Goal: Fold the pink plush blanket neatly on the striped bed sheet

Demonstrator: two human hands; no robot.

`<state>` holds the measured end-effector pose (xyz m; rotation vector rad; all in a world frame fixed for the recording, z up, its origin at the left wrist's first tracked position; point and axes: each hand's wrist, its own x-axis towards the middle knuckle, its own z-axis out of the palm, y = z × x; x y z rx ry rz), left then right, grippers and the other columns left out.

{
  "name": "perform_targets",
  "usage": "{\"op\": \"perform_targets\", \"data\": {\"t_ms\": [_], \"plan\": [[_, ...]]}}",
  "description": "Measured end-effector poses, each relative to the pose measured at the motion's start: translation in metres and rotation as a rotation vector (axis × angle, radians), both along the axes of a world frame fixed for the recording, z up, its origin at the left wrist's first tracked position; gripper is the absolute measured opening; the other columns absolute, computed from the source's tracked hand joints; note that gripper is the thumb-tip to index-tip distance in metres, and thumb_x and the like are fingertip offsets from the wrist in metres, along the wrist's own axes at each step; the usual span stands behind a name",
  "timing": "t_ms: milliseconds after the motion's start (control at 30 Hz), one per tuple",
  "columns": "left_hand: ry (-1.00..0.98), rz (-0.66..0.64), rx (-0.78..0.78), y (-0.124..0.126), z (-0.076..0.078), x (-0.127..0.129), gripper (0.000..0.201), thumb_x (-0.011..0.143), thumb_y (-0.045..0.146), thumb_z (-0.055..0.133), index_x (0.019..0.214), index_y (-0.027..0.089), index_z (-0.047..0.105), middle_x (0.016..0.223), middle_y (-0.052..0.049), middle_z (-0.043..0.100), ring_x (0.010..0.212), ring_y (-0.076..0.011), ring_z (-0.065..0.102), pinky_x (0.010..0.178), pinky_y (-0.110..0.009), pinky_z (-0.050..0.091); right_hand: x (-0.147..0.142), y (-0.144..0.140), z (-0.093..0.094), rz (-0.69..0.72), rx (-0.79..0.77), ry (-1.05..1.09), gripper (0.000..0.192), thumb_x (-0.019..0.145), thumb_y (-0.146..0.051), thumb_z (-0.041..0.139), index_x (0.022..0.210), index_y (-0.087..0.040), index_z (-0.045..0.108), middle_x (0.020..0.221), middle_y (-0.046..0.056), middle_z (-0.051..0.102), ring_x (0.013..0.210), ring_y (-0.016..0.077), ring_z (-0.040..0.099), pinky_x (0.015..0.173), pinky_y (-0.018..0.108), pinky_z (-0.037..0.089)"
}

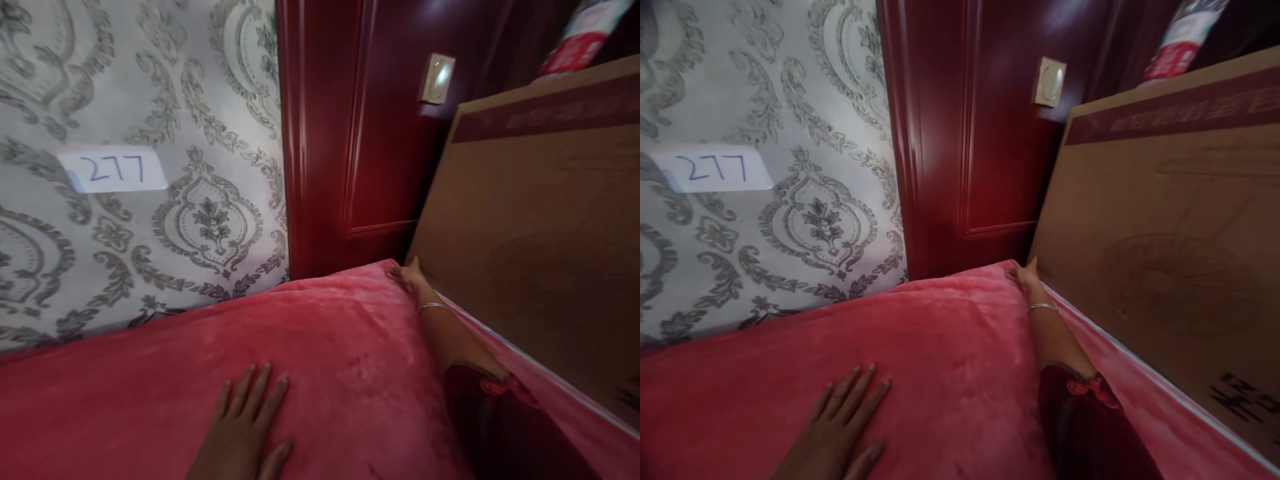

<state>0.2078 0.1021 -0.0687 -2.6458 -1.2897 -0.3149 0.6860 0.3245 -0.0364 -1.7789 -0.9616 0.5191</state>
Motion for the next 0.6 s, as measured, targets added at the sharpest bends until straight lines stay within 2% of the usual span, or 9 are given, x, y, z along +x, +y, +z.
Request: {"op": "perform_targets", "data": {"t_ms": [100,167,233,300,433,600], "plan": [[-0.009,-0.001,0.012,-0.005,0.003,0.001,0.069,0.095,0.054,0.048,0.156,0.04,0.019,0.159,-0.006,0.035,0.141,-0.0371,0.042,0.107,-0.063,0.045,-0.003,0.013,-0.008,0.037,0.008,-0.041,0.08,0.087,-0.011,0.056,0.159,-0.017,0.022,0.121,0.016,0.068,0.084,0.0197,0.073,0.074,0.031,0.063],[-0.015,0.002,0.019,-0.007,0.004,0.0,0.07,0.095,0.053,0.049,0.157,0.04,0.017,0.159,-0.007,0.035,0.141,-0.0367,0.042,0.108,-0.061,0.045,-0.004,0.018,-0.011,0.051,0.021,-0.096,0.065,0.087,-0.011,0.053,0.151,-0.013,0.04,0.121,0.016,0.068,0.087,0.0208,0.072,0.078,0.032,0.062],[-0.023,-0.005,0.03,-0.007,0.004,0.0,0.072,0.095,0.053,0.05,0.157,0.039,0.017,0.158,-0.007,0.036,0.141,-0.0375,0.042,0.106,-0.061,0.047,-0.005,0.021,-0.013,0.048,0.045,-0.171,0.053,0.09,-0.012,0.046,0.143,-0.011,0.051,0.123,0.016,0.067,0.095,0.0223,0.07,0.084,0.033,0.06],[-0.031,-0.018,0.04,-0.007,0.004,-0.001,0.073,0.094,0.053,0.052,0.158,0.04,0.018,0.158,-0.007,0.037,0.14,-0.0377,0.043,0.105,-0.061,0.048,-0.004,0.021,-0.014,0.039,0.065,-0.266,0.047,0.092,-0.013,0.041,0.137,-0.012,0.058,0.126,0.016,0.065,0.108,0.0243,0.066,0.093,0.035,0.055],[-0.024,-0.025,0.041,-0.007,0.003,-0.002,0.074,0.094,0.054,0.053,0.157,0.04,0.018,0.159,-0.007,0.037,0.141,-0.0366,0.043,0.107,-0.058,0.047,-0.002,0.017,-0.021,0.059,0.03,-0.471,0.045,0.091,-0.013,0.043,0.13,-0.014,0.065,0.134,0.015,0.059,0.123,0.027,0.057,0.108,0.036,0.042],[0.005,-0.015,0.035,-0.005,-0.003,-0.003,0.074,0.094,0.056,0.051,0.158,0.038,0.017,0.158,-0.009,0.037,0.141,-0.0384,0.043,0.105,-0.061,0.047,0.002,0.024,-0.028,0.087,-0.122,-0.643,0.05,0.085,-0.007,0.044,0.131,-0.01,0.065,0.133,0.019,0.059,0.12,0.0287,0.059,0.106,0.036,0.042]]}}
